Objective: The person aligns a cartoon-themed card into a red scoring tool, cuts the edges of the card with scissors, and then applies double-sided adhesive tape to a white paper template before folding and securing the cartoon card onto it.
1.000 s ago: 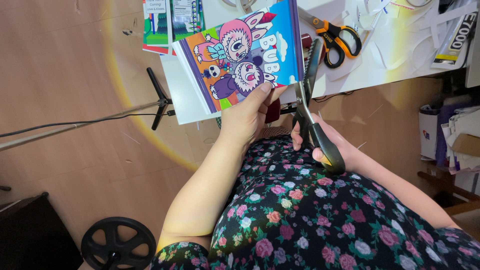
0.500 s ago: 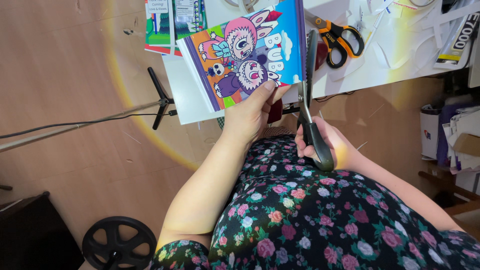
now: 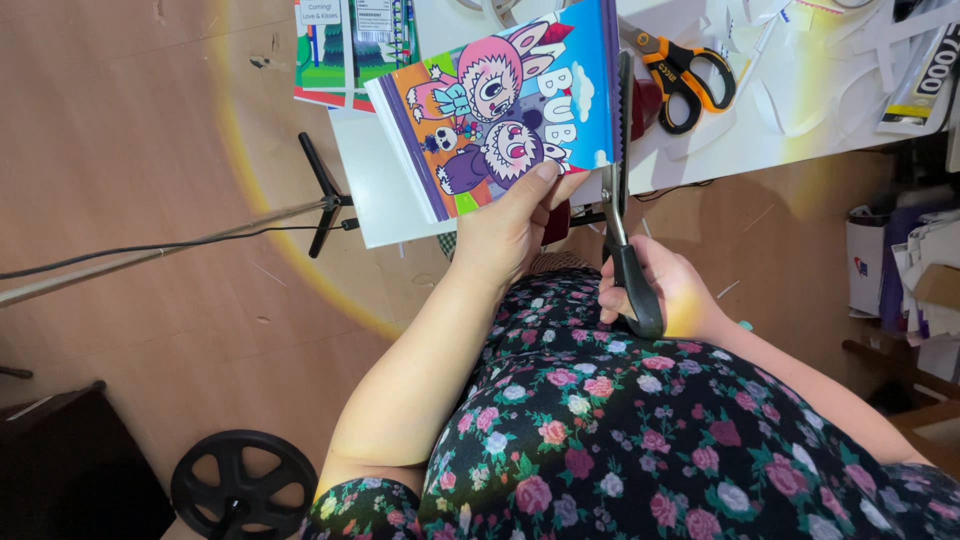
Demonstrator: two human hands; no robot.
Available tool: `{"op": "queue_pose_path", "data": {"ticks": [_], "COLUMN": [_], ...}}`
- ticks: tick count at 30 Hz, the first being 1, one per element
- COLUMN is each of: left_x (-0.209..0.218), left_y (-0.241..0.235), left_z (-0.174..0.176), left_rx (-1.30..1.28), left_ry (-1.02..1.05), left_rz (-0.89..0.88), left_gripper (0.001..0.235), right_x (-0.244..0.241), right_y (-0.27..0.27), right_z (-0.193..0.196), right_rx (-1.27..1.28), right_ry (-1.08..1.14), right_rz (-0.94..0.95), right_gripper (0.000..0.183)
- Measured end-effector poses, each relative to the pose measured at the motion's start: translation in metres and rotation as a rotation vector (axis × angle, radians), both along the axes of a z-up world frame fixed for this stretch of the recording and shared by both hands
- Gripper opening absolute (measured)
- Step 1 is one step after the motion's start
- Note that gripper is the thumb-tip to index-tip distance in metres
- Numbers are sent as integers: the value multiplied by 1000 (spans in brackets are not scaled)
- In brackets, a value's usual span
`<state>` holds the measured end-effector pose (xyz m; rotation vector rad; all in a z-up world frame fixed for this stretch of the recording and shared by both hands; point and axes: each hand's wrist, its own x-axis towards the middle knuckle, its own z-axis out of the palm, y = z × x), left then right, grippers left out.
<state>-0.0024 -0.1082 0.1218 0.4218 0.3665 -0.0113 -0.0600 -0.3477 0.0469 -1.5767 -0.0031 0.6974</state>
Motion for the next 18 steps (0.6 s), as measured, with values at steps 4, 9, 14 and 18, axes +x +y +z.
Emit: {"op": "queue_pose_path", "data": {"ticks": [4, 9, 14, 18], "left_x": [1, 2, 2, 3], "left_y": [0, 0, 1, 5], "left_z": [-4, -8, -22, -25], "left_rx": [-13, -38, -162, -280], "left_ry": [-16, -49, -106, -114], "left_rz": [-13, -29, -42, -42], "left_gripper": [11, 8, 5, 8], "right_x": [5, 12, 16, 21], "right_y": [1, 2, 6, 7], "right_z": [-22, -11, 0, 15], "right_rx": [270, 348, 386, 409], "right_ry": [83, -15, -30, -2], "right_rz": [9, 235, 251, 254], "right_gripper": [59, 85, 79, 76]}}
